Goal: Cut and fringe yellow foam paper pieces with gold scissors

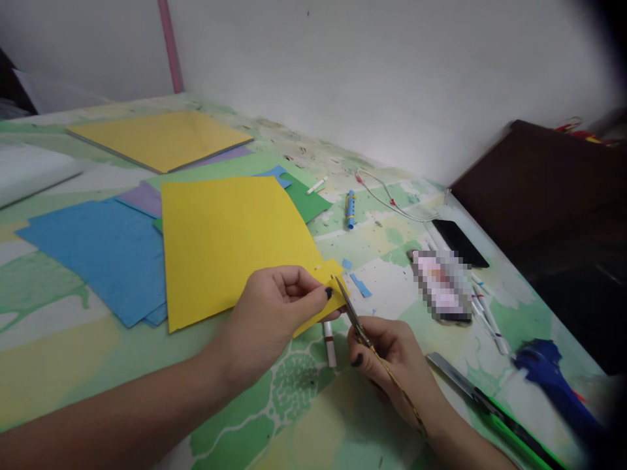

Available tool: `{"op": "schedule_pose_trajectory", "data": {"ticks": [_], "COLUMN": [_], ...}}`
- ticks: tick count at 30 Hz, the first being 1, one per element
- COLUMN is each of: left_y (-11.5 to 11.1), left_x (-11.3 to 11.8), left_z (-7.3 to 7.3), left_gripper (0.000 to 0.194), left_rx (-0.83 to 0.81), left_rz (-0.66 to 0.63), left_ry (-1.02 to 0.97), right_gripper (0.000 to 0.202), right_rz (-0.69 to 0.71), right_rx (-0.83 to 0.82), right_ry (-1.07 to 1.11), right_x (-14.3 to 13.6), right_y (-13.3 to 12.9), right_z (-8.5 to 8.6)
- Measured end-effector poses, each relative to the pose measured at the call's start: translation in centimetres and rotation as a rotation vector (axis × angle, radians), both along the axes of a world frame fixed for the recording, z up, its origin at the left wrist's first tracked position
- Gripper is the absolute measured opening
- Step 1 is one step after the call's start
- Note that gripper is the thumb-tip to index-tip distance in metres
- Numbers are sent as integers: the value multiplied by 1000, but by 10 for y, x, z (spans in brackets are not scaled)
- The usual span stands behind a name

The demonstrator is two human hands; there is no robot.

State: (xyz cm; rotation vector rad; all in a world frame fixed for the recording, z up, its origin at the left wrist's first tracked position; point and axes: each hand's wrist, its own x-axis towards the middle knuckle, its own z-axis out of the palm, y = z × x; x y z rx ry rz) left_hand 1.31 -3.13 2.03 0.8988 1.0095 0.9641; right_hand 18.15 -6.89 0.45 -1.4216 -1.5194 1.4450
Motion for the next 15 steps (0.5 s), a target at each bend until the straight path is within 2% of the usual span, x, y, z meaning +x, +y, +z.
{"op": "schedule_pose_trajectory", "data": {"ticks": [15], "left_y": [0], "left_x": [2], "left_z": [3], "left_gripper": [15], "left_rx": [-28], "left_rz": [28], "left_ry": [-9], "right_gripper": [41], "right_rz": [-38], "right_rx": [-17], "right_ry": [14], "right_x": [1], "right_y": [0], "right_z": [-3]}}
